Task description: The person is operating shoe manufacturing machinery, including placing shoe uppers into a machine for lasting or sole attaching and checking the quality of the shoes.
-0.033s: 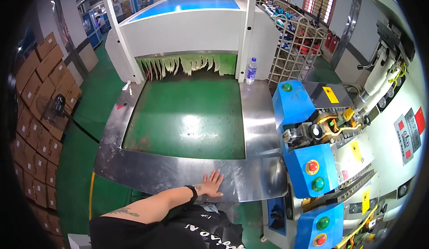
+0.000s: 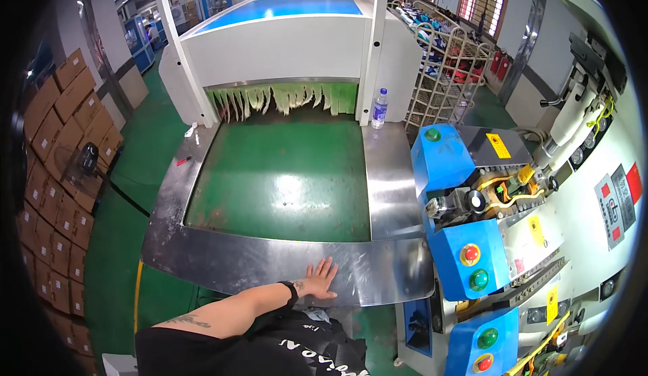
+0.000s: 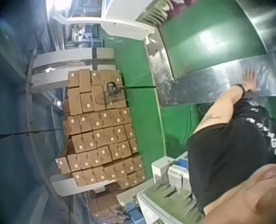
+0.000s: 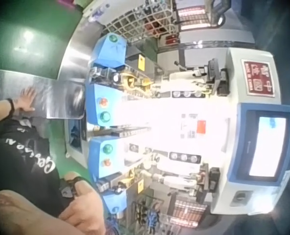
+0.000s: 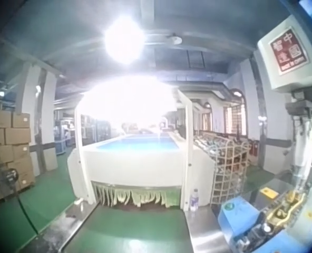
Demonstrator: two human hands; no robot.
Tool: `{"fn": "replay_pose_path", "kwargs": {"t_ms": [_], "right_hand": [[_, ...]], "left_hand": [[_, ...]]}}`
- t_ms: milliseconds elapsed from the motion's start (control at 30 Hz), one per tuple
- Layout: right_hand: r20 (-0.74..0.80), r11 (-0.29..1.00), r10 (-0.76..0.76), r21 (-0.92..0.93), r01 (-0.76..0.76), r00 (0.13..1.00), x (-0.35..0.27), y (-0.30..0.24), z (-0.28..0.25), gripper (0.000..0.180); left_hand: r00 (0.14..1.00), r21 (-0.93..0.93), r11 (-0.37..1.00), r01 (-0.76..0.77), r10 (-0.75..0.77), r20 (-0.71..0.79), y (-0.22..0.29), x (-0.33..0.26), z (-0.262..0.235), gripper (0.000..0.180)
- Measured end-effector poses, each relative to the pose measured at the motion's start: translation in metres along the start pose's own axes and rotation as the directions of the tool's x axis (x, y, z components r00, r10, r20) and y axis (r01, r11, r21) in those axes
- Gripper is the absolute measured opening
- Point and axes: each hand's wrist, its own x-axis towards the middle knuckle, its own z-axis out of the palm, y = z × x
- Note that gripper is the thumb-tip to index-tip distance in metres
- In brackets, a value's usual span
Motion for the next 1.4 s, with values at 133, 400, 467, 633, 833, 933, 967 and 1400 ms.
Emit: {"fn": "replay_pose_path", "kwargs": {"t_ms": [133, 400, 467, 633, 833, 933, 967, 1400], "right_hand": [[0.223, 0.971, -0.087, -0.201, 0.133, 0.971, -0.031, -0.014, -0.083, 0.028], [-0.527, 0.747, -0.521, 0.099, 0.658, 0.671, -0.101, -0.058, -0.222, 0.023], [-0.701, 0.627, -0.516, 0.084, 0.775, 0.493, -0.116, -0.065, -0.25, 0.022], [-0.973, 0.321, -0.229, -0.075, 0.944, 0.001, -0.154, -0.094, -0.305, 0.02], [-0.608, 0.395, 0.582, 0.792, 0.465, 0.54, -0.157, -0.128, -0.314, 0.024], [-0.667, 0.708, 0.414, 0.664, 0.242, 0.619, -0.116, -0.095, -0.239, 0.031], [-0.661, 0.694, 0.445, 0.681, 0.234, 0.604, -0.113, -0.086, -0.22, 0.031], [-0.151, 0.415, 0.649, 0.892, -0.18, 0.745, -0.013, 0.044, -0.083, 0.045]], "left_hand": [[0.999, -0.018, 1.0, 0.023, -0.024, -0.027, -0.004, -0.007, -0.003, 0.107], [1.0, -0.005, 1.0, 0.013, -0.013, -0.005, 0.002, -0.015, -0.01, 0.106], [1.0, 0.003, 1.0, 0.022, -0.022, -0.007, 0.001, -0.016, -0.007, 0.107], [1.0, 0.008, 1.0, 0.009, -0.009, -0.001, 0.002, -0.008, -0.003, 0.112], [0.999, 0.041, 0.998, 0.037, -0.036, -0.024, -0.009, -0.004, -0.001, 0.116], [1.0, 0.048, 0.999, -0.001, 0.001, -0.001, -0.005, -0.006, -0.008, 0.116], [0.998, -0.002, 1.0, 0.025, -0.025, -0.049, -0.001, -0.005, -0.007, 0.115], [0.519, -0.255, 0.519, -0.816, 0.462, -0.719, 0.316, 0.149, -0.311, 0.084]]}}
